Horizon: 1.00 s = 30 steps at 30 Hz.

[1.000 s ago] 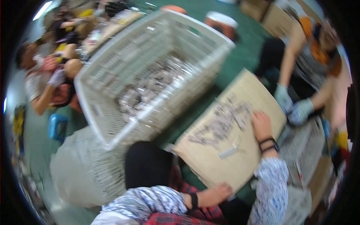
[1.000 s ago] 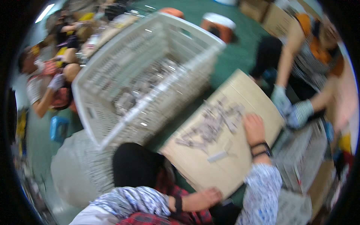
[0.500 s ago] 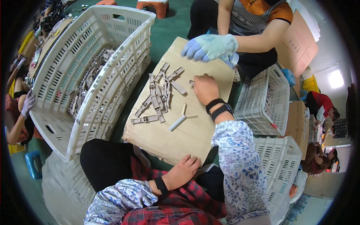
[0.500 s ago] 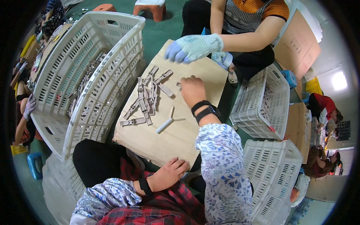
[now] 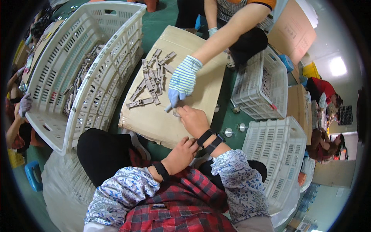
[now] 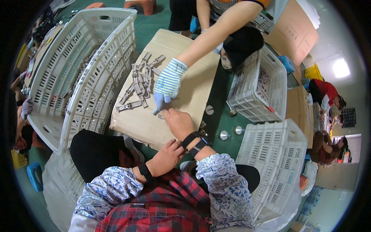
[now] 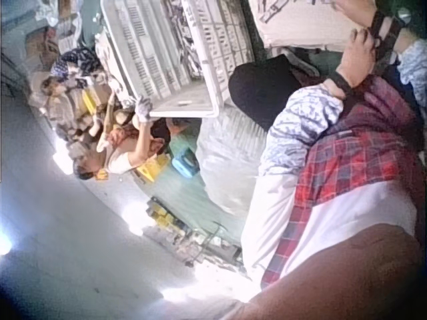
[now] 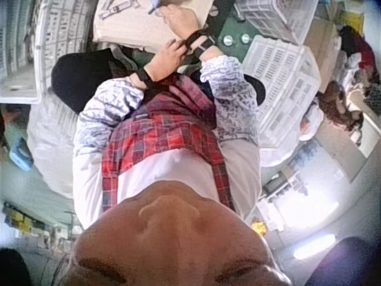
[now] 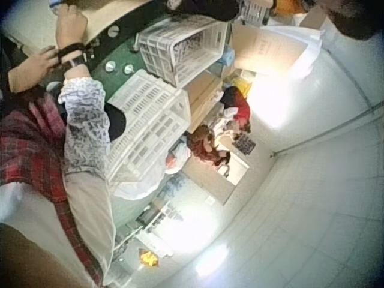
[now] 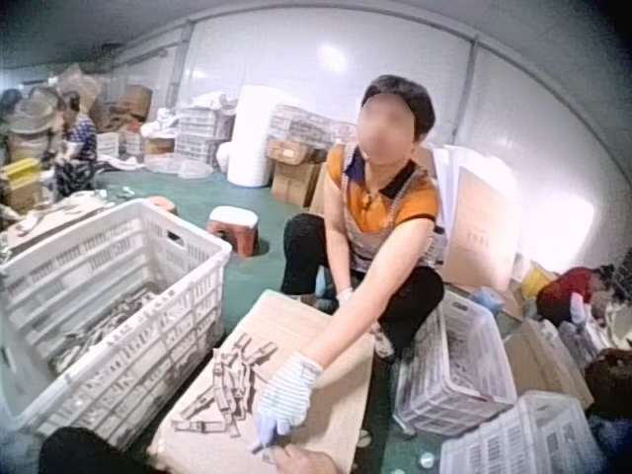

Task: The recorder and colleagues assemble small plastic and metal components at a manufacturing workstation.

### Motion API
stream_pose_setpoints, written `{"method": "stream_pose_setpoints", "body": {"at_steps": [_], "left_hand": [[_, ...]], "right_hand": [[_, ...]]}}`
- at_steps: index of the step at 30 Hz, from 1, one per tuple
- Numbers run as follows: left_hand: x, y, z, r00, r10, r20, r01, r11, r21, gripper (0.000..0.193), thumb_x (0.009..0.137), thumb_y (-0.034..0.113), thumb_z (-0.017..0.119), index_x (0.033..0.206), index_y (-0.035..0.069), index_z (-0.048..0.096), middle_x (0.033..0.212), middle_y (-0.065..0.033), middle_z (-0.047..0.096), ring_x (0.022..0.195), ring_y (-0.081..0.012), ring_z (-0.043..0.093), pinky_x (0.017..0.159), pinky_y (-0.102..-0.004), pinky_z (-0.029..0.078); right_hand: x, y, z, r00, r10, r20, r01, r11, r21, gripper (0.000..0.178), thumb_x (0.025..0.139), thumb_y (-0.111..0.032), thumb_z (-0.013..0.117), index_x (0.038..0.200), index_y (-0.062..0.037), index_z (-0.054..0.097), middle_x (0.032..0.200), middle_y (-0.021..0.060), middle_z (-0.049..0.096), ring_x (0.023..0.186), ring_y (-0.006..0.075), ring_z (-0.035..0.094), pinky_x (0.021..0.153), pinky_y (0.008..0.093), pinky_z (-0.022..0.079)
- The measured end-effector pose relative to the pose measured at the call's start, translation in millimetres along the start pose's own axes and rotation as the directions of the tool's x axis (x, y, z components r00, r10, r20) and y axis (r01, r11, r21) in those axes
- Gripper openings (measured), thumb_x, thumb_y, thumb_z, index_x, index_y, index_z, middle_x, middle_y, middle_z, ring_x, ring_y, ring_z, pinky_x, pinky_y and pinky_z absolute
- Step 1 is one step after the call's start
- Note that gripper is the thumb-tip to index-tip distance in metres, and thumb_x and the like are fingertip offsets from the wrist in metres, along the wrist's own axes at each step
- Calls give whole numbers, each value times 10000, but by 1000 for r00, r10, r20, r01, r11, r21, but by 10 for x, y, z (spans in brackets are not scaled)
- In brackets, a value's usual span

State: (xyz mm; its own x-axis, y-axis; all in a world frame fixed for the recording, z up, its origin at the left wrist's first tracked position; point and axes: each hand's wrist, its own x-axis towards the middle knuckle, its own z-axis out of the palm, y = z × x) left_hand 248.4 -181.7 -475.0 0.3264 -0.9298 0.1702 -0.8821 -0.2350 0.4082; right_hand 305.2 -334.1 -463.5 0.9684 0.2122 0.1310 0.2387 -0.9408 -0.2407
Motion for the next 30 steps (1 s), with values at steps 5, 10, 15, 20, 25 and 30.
{"method": "stream_pose_setpoints", "body": {"at_steps": [5,10,15,20,25,30], "left_hand": [[-16,-34,76,1000,-19,-18,19,999,-42,314,893,203,578,1148,27,630,1231,-86,570,1197,-274,491,1085,-431,362],[-11,-51,57,999,-23,-43,22,1000,-16,362,928,196,549,1231,1,584,1302,-89,544,1218,-252,494,1084,-431,365],[-53,-1,-11,1000,5,18,-7,989,151,405,900,183,529,1272,34,585,1380,-86,499,1282,-242,452,1115,-439,347],[-60,64,-11,998,-1,65,-11,983,181,464,870,178,517,1314,52,565,1430,-84,465,1320,-238,423,1134,-450,328],[-92,71,54,999,-18,49,7,976,216,535,865,174,510,1389,69,492,1468,-68,434,1343,-230,405,1137,-456,319],[-89,48,68,999,-19,33,11,974,224,532,862,175,515,1384,74,498,1464,-59,437,1334,-238,407,1136,-460,319]], "right_hand": [[-521,-337,-481,876,475,-85,-419,836,353,226,929,-198,571,1107,-59,559,881,178,621,852,404,628,727,480,508],[-1340,-118,-481,843,523,-125,-441,805,397,219,956,-113,534,1138,6,556,1002,185,595,932,395,593,784,434,479],[-1639,-179,-251,811,582,-60,-481,722,497,304,908,-64,590,1209,-64,632,960,152,588,887,324,597,764,404,479],[-1494,-136,-90,800,570,-190,-432,766,476,294,878,-33,591,1172,-34,591,992,173,588,920,359,582,818,438,465],[-1399,-28,-82,817,507,-274,-371,826,424,192,844,-42,635,1032,-27,598,1033,160,572,975,360,562,853,444,453],[-1395,-19,-70,806,521,-281,-417,836,357,212,827,-53,663,1035,-44,623,1016,137,566,983,341,560,841,434,450]]}}
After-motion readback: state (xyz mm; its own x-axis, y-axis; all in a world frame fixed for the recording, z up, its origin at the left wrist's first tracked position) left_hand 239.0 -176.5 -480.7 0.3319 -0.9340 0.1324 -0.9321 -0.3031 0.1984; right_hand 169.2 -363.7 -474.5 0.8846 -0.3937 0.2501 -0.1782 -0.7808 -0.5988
